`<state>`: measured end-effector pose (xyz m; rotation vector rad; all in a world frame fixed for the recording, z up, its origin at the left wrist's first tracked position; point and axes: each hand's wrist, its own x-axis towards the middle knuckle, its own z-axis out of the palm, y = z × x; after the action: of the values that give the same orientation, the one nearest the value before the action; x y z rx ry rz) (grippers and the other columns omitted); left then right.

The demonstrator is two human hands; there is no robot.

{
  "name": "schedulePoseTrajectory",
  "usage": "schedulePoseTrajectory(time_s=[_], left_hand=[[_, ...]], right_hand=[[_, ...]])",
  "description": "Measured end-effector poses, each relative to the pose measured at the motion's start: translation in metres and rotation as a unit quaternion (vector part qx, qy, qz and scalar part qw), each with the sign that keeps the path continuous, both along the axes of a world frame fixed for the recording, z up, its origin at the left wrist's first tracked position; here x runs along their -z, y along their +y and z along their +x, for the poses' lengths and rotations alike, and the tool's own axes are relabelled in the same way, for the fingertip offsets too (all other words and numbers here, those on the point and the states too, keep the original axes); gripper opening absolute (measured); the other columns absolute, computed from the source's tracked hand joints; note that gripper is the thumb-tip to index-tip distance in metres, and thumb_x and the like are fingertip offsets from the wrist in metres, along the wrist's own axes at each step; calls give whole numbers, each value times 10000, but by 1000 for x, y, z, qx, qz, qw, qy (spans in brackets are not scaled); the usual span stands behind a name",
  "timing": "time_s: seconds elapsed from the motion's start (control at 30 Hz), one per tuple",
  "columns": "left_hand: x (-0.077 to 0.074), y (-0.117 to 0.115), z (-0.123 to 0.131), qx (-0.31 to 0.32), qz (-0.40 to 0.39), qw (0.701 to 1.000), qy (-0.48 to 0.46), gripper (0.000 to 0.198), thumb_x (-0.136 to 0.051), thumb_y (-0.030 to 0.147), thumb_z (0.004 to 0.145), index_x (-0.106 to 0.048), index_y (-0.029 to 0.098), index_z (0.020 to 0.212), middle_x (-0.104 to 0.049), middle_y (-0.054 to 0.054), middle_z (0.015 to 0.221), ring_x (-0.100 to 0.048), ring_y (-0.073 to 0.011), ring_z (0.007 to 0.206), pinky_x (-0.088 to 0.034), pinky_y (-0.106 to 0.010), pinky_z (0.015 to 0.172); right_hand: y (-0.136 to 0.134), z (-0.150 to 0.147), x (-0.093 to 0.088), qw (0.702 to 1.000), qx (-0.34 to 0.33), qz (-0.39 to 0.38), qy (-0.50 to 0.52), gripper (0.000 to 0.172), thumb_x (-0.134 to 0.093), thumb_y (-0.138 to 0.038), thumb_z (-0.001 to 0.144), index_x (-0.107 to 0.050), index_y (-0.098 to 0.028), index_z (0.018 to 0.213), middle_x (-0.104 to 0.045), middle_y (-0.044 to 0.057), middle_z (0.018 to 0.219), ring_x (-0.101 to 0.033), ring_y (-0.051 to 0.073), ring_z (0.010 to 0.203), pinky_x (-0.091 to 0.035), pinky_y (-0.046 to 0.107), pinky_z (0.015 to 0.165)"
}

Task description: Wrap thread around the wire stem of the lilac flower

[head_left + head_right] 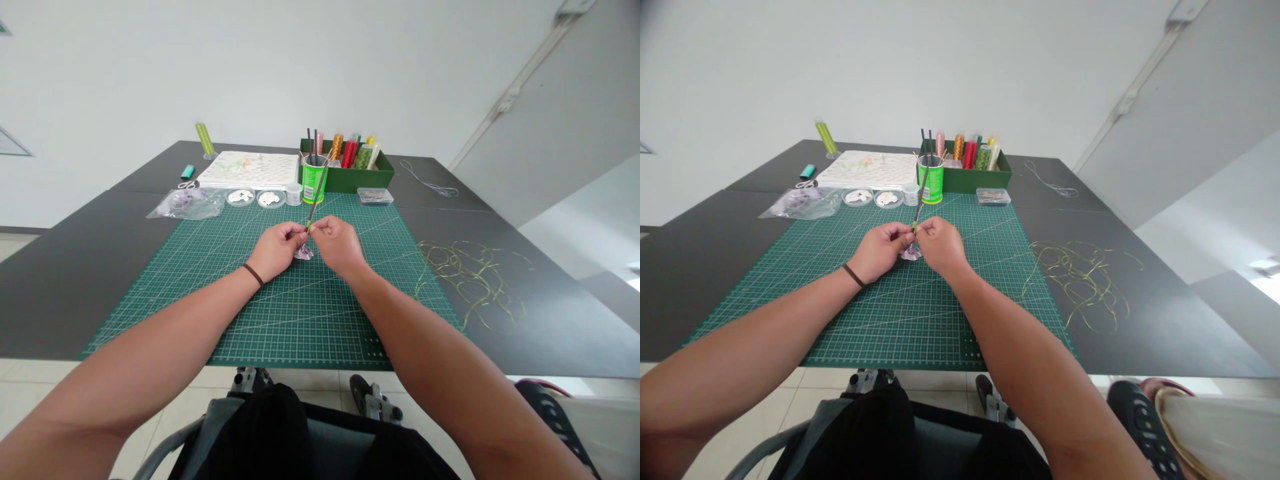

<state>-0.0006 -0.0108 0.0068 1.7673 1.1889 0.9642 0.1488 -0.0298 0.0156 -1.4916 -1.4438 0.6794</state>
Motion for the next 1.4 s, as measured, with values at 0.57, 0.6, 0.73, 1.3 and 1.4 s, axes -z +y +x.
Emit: schedulePoseTrajectory(time_s=[0.57,0.6,0.73,1.3,1.4], left_hand=[[5,4,2,-4,-52,993,-106,124,-649,274,813,-666,157,773,-642,-6,697,-519,-122,606,-400,-272,605],[5,3,2,-2,-53,993,-109,125,-650,277,810,-663,159,772,-638,-4,694,-517,-121,604,-398,-270,604],[3,2,3,2,-63,991,-117,133,-653,291,801,-659,160,783,-628,-1,697,-517,-120,607,-398,-268,606],[3,1,1,38,-43,994,-89,139,-610,263,840,-677,158,781,-671,-4,737,-552,-125,640,-419,-266,649],[4,2,0,38,-43,995,-77,145,-615,269,846,-693,164,785,-683,-5,746,-557,-129,645,-424,-269,651]], right_hand=[[-3,-2,-2,999,-30,5,18,109,-563,-269,844,-568,-207,755,-458,-74,532,-436,118,540,-343,277,572],[-3,-2,-1,999,-29,5,17,112,-565,-277,842,-568,-207,754,-461,-72,535,-438,119,543,-342,277,571],[-2,0,1,1000,-26,9,16,116,-576,-291,831,-577,-206,753,-478,-61,552,-452,125,566,-337,275,572],[1,5,2,998,-33,-18,52,85,-598,-271,807,-601,-200,759,-514,-64,541,-393,96,470,-296,261,484],[4,6,5,997,-29,-26,59,93,-623,-282,799,-612,-198,760,-536,-54,555,-403,96,471,-290,255,470]])
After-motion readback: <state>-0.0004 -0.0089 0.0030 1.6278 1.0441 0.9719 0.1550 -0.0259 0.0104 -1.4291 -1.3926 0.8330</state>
